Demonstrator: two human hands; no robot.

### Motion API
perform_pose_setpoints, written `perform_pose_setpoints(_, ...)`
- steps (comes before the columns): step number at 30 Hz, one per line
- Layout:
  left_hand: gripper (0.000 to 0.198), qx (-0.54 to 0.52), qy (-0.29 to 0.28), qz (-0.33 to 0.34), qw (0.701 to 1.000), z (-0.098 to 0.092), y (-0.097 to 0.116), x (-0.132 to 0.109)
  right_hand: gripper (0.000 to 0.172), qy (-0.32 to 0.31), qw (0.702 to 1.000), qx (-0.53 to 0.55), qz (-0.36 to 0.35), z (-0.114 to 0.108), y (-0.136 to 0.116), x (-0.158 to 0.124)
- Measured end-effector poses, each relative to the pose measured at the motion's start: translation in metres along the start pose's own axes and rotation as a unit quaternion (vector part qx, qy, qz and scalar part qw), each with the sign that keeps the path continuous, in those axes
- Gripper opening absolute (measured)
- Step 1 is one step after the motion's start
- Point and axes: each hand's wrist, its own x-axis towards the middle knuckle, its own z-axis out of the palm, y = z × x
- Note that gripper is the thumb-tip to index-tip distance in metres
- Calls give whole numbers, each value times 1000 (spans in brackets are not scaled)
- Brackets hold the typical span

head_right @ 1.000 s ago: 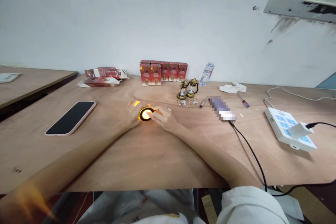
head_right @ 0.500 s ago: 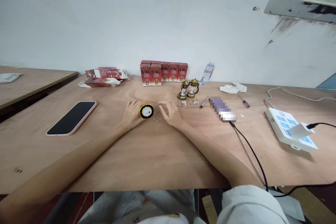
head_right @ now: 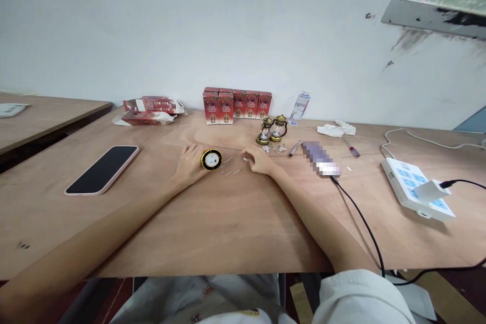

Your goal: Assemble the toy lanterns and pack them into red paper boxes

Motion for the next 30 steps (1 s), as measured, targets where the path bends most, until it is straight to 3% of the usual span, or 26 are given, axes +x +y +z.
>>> perform_pose_setpoints(6,32,1,-3,0,1000,1,0,0,26,25,999,-40,-26,1,1,1)
perform_pose_setpoints(10,31,3,-5,-5,1000,0,1,0,14,83,993,-71,-45,2,-8,3)
perform_pose_setpoints(16,24,64,8,-2,998,-1,4,1,5,263,964,-21,-46,27,-61,4)
perform_pose_setpoints(18,24,74,9,6,997,-2,6,2,4,294,955,23,-32,39,-78,5)
perform_pose_setpoints(24,28,68,21,40,997,-4,9,2,9,295,948,11,-122,53,-88,7)
perform_pose_setpoints(30,28,61,15,38,997,-3,10,2,8,238,962,-6,-136,52,-85,6)
